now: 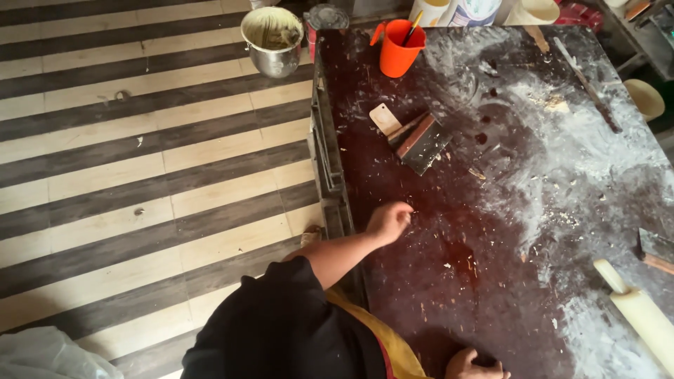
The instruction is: The recorder is cleaning a bakery workstation by scraping flour and debris off a wooden table.
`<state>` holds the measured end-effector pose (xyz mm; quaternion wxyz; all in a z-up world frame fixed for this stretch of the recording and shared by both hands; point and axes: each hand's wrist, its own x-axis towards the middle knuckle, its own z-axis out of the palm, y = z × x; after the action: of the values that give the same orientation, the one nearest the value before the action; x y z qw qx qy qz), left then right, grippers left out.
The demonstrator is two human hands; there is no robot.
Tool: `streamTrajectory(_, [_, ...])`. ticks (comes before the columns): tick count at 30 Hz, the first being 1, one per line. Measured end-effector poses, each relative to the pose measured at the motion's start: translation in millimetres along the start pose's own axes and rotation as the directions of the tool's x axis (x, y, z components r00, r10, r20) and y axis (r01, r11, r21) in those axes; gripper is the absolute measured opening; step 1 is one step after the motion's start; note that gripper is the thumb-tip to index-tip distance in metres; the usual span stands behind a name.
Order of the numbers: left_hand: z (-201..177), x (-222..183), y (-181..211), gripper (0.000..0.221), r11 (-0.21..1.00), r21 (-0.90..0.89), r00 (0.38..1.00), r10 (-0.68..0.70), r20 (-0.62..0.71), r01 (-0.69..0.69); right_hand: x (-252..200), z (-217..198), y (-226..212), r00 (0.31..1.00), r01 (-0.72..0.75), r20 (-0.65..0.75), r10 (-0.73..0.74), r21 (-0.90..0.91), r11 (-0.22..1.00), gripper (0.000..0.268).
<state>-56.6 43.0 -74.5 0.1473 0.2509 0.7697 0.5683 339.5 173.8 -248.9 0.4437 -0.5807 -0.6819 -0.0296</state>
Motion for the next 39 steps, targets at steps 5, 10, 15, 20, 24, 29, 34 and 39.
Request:
streamTrajectory(5, [5,-17,-2,0.023,0.964,0.207,0.899,0.061,0.434,-0.165,2,-8,-6,0.999,0.028,-0.040,-0.029,-0.019,0.999,0.051])
streamTrajectory(10, [7,-25,-5,0.027,0.864,0.311,0.861,0.232,0.452,-0.396,6,-15,-8,1.000,-0.005,-0.015,0.006,0.026,1.000,0.047])
streamTrajectory(15, [8,-24,-2,0.047,0.719,0.512,0.851,0.216,0.478,-0.470,0,-8,-2,0.999,0.031,-0.039,-0.030,0.028,0.999,0.049])
streamTrajectory(20, [-2,-27,15,0.059,0.700,0.569,0.853,0.112,0.509,-0.431,2,-10,-4,0.999,0.026,-0.044,-0.026,0.014,1.000,0.048])
streamTrajectory(24, [-7,-28,23,0.065,0.667,0.596,0.819,0.035,0.573,-0.446,5,-18,-12,0.999,-0.045,0.027,0.045,0.003,0.999,0.050])
streamTrajectory(29, [1,-26,13,0.066,0.662,0.605,0.830,0.048,0.556,-0.443,7,-23,-15,0.996,-0.062,0.061,0.061,0.002,0.998,0.052])
streamTrajectory(34, [29,-29,-32,0.034,0.606,0.504,0.773,0.336,0.539,-0.615,7,-25,-16,0.997,-0.049,0.052,0.051,-0.047,0.998,0.053])
streamTrajectory(39, [37,-39,-32,0.030,0.735,0.456,0.779,0.154,0.608,-0.502,6,-25,-17,0.998,-0.038,0.040,0.041,-0.079,0.996,0.052])
